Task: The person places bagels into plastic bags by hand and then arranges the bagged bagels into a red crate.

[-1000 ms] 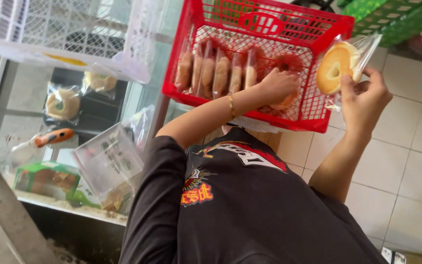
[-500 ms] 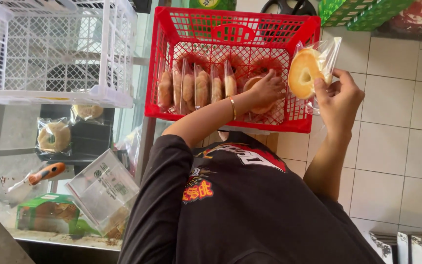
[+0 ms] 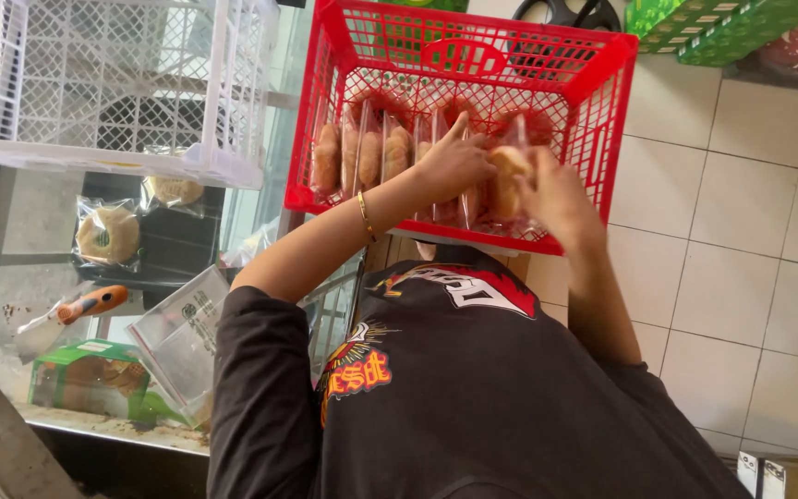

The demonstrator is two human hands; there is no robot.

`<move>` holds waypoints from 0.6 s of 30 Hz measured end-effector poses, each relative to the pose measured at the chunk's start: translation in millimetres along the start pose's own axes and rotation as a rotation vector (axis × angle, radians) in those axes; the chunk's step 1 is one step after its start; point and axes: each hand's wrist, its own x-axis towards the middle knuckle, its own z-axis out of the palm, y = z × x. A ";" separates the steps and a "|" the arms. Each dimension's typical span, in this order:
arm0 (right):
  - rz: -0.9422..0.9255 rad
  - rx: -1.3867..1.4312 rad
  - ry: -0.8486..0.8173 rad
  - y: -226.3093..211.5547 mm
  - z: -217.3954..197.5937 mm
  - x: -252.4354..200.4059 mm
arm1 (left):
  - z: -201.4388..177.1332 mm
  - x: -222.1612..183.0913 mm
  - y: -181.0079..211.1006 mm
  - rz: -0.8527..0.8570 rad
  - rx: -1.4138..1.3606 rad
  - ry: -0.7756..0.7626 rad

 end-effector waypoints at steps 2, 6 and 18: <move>0.074 -0.038 -0.210 -1.0 21.0 5.6 | -14.4 -6.7 2.2 -0.084 -0.143 -0.048; -0.019 -0.115 -0.249 -2.7 26.7 9.0 | -55.5 -22.4 10.5 -0.115 0.052 -0.323; -0.126 -0.428 -0.322 41.6 -4.3 39.3 | -97.6 -59.5 20.4 -0.678 -0.492 -0.136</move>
